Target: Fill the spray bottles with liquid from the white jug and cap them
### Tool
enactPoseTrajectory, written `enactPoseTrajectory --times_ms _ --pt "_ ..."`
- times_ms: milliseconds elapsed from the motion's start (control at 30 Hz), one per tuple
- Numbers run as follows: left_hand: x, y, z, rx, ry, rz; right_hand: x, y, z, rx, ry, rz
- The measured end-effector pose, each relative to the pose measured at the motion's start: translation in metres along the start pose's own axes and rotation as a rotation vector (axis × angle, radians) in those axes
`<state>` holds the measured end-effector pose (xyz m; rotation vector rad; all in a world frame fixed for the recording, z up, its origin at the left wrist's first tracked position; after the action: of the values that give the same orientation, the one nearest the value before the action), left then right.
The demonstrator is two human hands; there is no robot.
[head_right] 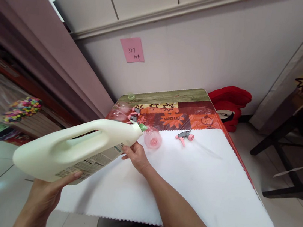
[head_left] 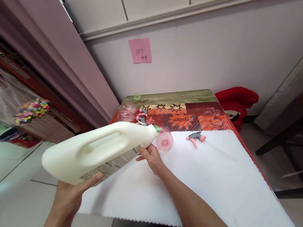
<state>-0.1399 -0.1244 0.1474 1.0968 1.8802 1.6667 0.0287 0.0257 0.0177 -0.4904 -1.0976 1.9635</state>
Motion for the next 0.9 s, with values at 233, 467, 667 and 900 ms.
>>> enactPoseTrajectory --times_ms 233,467,667,900 --pt "0.0017 -0.0006 0.0004 -0.007 -0.010 0.011 0.0005 0.0002 0.0002 0.002 -0.007 0.004" --pt "0.0023 -0.0009 -0.0025 -0.008 -0.005 0.030 0.0012 0.0025 -0.0004 0.006 -0.003 0.002" --pt "0.0033 -0.0044 -0.0043 -0.005 -0.002 0.025 0.0007 0.0020 0.0001 0.010 -0.007 0.001" --pt "0.0042 -0.0067 -0.0054 0.000 0.014 0.019 0.0007 0.0016 0.0004 0.012 -0.008 -0.001"
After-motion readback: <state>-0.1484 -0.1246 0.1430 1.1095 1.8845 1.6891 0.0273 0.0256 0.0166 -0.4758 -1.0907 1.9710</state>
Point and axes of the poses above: each hand's wrist, its own x-axis towards the middle knuckle, its own z-axis out of the palm, y = z × x, the point moved 9 cm from there along x, towards the middle knuckle, and after that the axes turned 4 degrees about z, right-handed, at the moved point
